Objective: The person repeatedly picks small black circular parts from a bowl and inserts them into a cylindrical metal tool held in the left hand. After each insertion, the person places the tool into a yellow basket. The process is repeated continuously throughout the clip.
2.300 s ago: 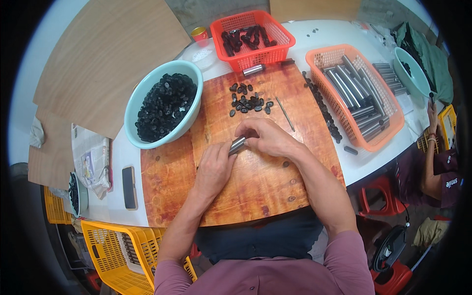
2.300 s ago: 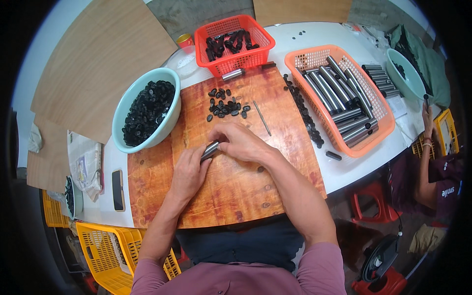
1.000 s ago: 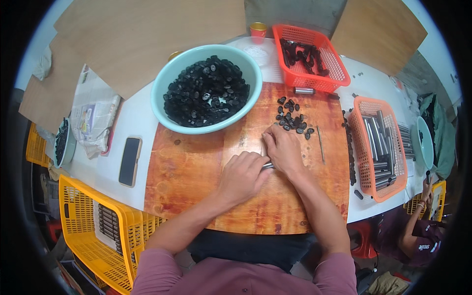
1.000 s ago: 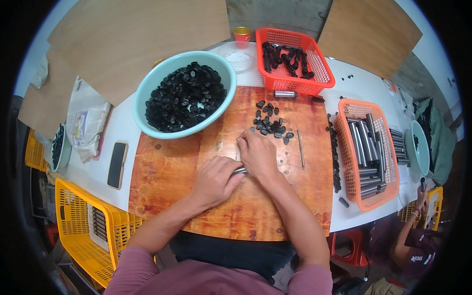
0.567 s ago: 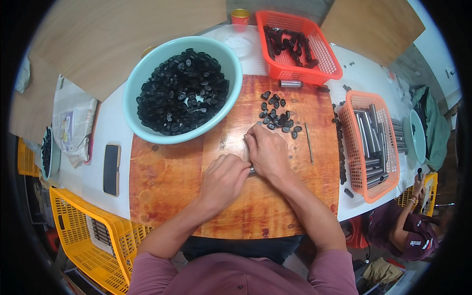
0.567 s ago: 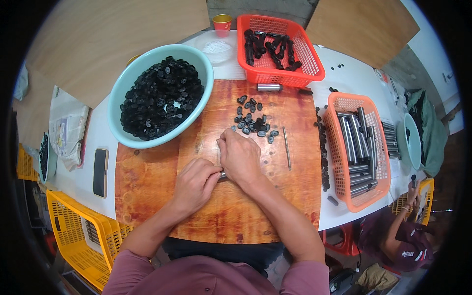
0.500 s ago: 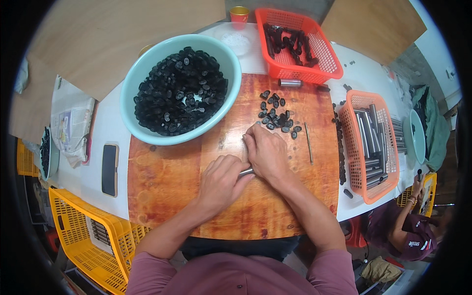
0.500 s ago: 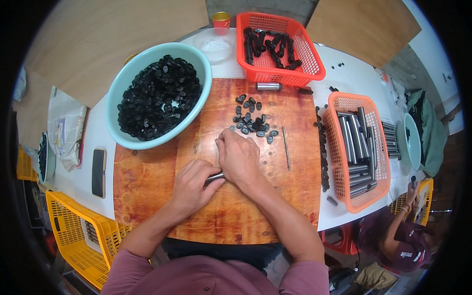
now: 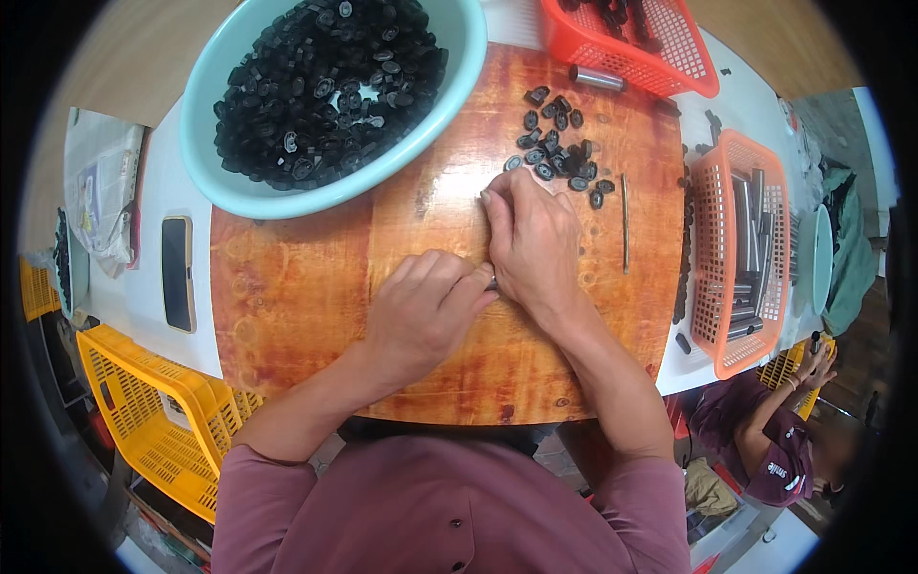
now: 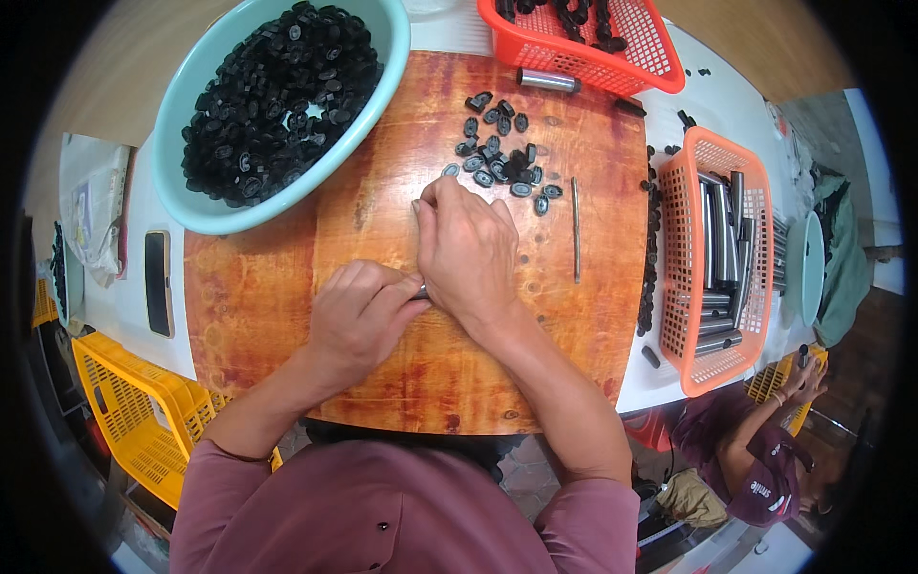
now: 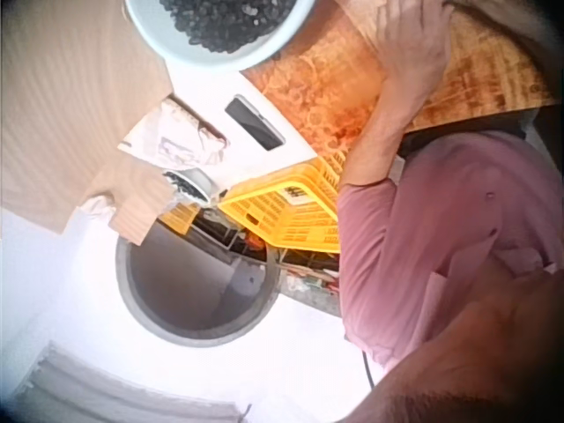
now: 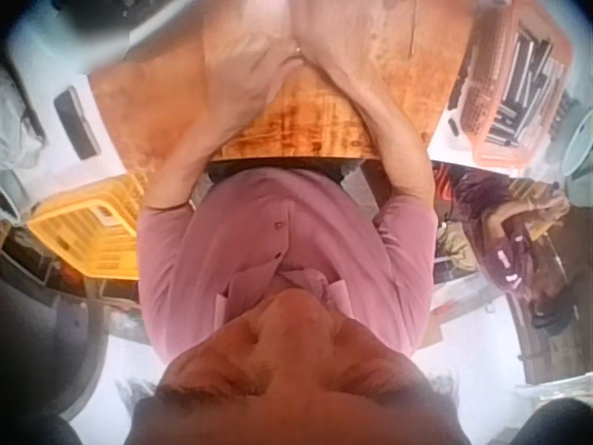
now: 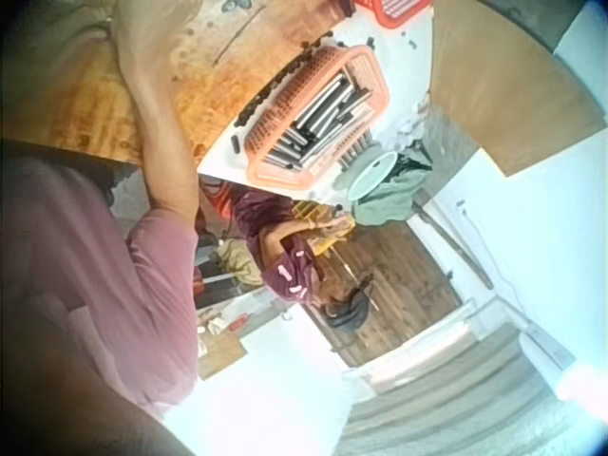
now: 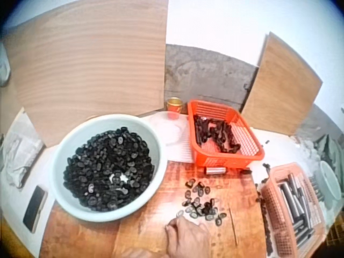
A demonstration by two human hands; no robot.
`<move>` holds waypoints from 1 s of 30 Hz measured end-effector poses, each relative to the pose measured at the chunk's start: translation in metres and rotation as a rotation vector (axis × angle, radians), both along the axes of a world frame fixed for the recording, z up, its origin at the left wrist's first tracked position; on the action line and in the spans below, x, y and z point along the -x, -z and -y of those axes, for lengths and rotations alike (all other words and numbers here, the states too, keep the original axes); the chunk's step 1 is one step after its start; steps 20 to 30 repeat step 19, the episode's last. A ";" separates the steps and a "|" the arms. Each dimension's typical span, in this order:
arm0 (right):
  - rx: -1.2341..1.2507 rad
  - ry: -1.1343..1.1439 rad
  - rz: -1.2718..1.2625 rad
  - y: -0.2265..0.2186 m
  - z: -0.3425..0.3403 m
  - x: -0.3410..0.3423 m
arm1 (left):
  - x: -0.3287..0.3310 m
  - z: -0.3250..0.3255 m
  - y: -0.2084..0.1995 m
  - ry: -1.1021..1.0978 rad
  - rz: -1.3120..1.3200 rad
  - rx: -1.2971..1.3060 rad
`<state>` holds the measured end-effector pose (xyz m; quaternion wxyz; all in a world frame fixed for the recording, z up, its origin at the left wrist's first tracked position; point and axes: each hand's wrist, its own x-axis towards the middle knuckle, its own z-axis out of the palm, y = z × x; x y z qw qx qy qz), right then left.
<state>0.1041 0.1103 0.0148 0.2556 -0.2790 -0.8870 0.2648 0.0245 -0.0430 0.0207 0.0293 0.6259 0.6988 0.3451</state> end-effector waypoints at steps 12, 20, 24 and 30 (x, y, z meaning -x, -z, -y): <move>-0.008 0.016 0.036 0.001 0.004 -0.002 | 0.000 0.000 0.003 -0.009 0.030 -0.066; 0.121 0.073 0.033 0.002 0.001 0.001 | -0.003 0.004 0.000 -0.038 -0.052 -0.020; 0.121 0.073 0.033 0.002 0.001 0.001 | -0.003 0.004 0.000 -0.038 -0.052 -0.020; 0.121 0.073 0.033 0.002 0.001 0.001 | -0.003 0.004 0.000 -0.038 -0.052 -0.020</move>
